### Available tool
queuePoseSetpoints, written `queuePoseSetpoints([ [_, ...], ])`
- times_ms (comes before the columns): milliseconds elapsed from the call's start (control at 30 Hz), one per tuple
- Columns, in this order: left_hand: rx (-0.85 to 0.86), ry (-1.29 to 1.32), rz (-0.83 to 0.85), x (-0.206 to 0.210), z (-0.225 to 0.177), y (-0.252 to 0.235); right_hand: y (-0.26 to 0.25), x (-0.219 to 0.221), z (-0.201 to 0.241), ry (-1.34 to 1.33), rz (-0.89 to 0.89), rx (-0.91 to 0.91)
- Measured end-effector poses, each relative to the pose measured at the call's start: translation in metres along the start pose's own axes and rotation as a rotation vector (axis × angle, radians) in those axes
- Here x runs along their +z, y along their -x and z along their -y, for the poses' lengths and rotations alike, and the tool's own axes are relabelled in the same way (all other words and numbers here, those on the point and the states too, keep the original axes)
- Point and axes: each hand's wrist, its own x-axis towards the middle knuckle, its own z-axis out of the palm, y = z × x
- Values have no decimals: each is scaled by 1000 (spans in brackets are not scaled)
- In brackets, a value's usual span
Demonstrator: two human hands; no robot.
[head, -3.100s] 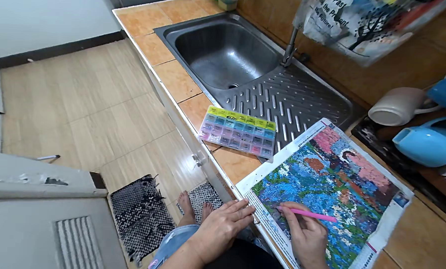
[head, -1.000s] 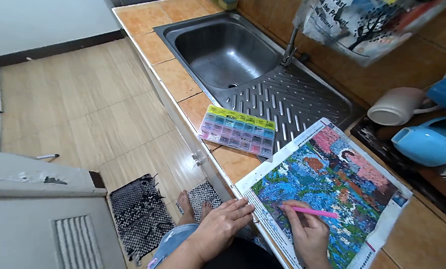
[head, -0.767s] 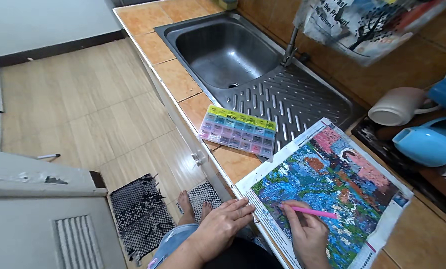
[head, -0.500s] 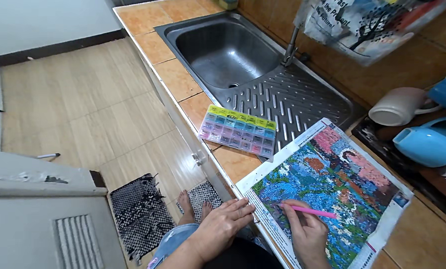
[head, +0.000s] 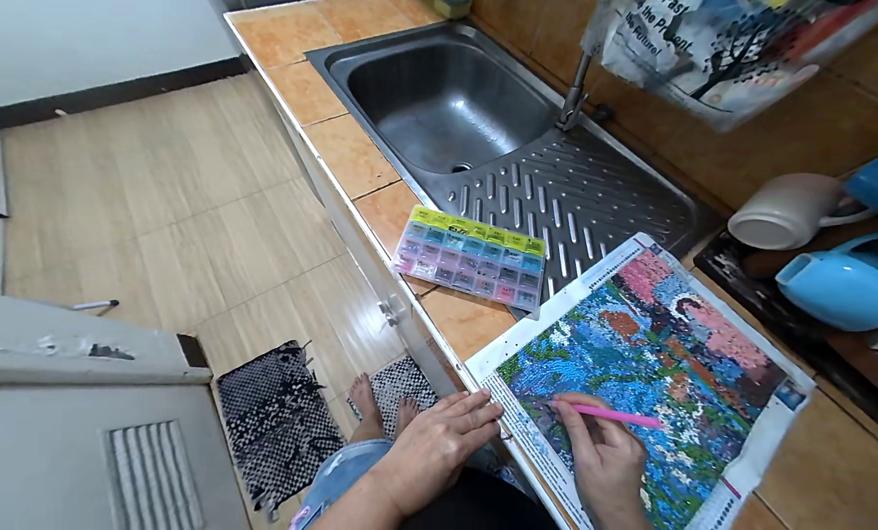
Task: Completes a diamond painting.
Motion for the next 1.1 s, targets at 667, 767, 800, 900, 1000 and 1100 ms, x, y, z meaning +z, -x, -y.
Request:
queuePoseSetpoints([
  [667,3,-4,-1,0,0,-1,-1,-2,1,16,2,-2],
  [767,0,-12,5,-1,0,-1,-1,-2,1,12,4,-7],
  [800,-2,-10,8,-1,0,-1,-1,-1,0,14,4,-9],
  [900,-4,-6,5,-1,0,-1,-2,0,0,15,-3,-13],
  [1000,-5,-6,6,-1,0,-1,-2,-1,1,-1,-8,-1],
  [1100,-2,-7,8,-2,0,-2,-3,-4,2,2,-3,-1],
])
